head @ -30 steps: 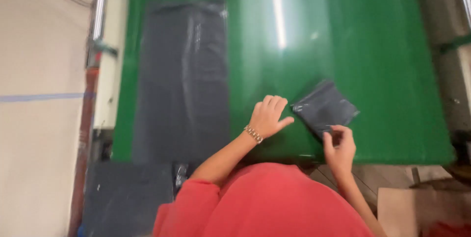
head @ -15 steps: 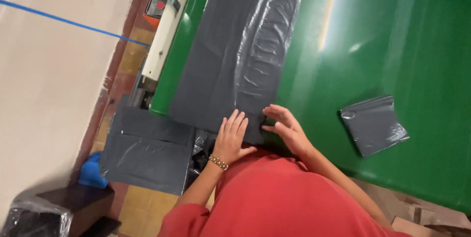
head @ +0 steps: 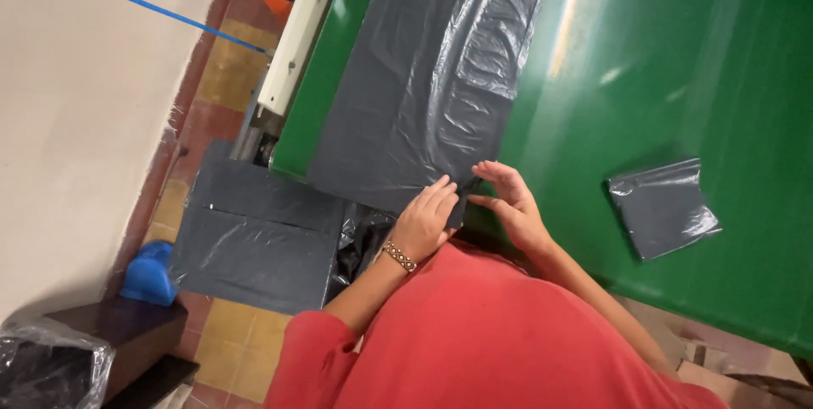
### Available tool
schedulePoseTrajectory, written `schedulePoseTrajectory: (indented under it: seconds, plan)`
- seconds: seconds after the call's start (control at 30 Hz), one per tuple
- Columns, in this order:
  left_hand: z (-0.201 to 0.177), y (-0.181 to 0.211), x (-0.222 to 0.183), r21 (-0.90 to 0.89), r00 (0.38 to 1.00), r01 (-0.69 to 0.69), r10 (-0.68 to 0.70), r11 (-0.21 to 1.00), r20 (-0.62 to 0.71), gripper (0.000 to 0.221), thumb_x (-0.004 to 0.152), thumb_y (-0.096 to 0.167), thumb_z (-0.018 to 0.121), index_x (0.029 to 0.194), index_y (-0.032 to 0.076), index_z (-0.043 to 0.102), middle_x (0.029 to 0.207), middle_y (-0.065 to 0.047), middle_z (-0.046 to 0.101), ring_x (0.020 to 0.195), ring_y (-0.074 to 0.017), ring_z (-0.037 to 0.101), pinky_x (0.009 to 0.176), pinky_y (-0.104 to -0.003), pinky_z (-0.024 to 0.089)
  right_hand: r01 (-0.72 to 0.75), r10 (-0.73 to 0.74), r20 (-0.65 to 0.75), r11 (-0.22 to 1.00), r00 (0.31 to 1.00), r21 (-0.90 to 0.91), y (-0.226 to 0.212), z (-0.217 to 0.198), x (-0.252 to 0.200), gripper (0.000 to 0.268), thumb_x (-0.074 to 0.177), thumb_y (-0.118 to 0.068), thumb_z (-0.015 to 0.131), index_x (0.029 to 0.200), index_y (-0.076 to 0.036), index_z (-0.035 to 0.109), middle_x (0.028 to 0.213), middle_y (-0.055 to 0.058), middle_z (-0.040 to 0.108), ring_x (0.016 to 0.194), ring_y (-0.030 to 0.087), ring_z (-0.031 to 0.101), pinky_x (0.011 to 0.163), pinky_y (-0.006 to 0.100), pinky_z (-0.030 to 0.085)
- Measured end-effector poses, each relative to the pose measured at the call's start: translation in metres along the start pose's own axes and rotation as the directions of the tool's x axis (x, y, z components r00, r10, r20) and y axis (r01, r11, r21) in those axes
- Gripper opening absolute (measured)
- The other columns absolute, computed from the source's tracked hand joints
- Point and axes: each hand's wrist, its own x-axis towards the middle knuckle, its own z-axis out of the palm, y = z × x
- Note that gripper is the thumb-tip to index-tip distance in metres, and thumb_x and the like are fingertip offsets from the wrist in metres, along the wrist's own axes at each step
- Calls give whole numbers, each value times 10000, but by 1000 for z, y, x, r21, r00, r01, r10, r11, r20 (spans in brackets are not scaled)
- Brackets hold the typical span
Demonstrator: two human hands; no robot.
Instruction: Folding plastic bags coming off a conveyor belt and stacking them in a crate.
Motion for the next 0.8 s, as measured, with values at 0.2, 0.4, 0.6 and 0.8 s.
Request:
schedulePoseTrajectory:
  seconds: [0.2, 0.4, 0.6, 0.8]
  plan:
    - [7, -8, 14, -109, 994, 8, -20, 994, -108, 394, 773, 83, 564, 1161, 103, 626, 1122, -62, 660, 1165, -244, 640, 968, -317, 540, 527, -334, 449, 197, 829, -827, -2, -6, 12, 812, 629, 159, 552, 1415, -39, 519, 1320, 171, 517, 1281, 409, 505, 1023, 563, 476]
    - [0, -17, 10, -151, 997, -52, 44, 987, -57, 460, 832, 389, 702, 1232, 182, 613, 1158, -20, 644, 1153, -216, 635, 898, -344, 543, 665, -301, 639, -22, 708, -747, 14, -10, 54, 421, 701, -50, 681, 1087, -213, 714, 1151, -41, 696, 1284, 227, 581, 1150, 518, 341]
    - [-68, -83, -15, 169, 984, 147, -162, 975, 77, 866, 677, 473, 810, 1418, 158, 493, 1463, -51, 510, 1436, -244, 403, 1138, -507, 295, 626, -389, 515, 250, 764, -739, 10, -9, 70, 277, 838, -26, 546, 983, -172, 731, 979, -10, 752, 971, 202, 737, 924, 410, 560]
    - [-91, -164, -38, 303, 970, 239, -243, 923, -24, 280, 894, 115, 587, 1118, 273, 643, 1136, 82, 666, 1175, -149, 623, 960, -345, 501, 585, -431, 438, 307, 789, -750, -7, 0, 62, 402, 731, 75, 514, 973, -147, 745, 1013, 13, 767, 911, 235, 741, 886, 421, 594]
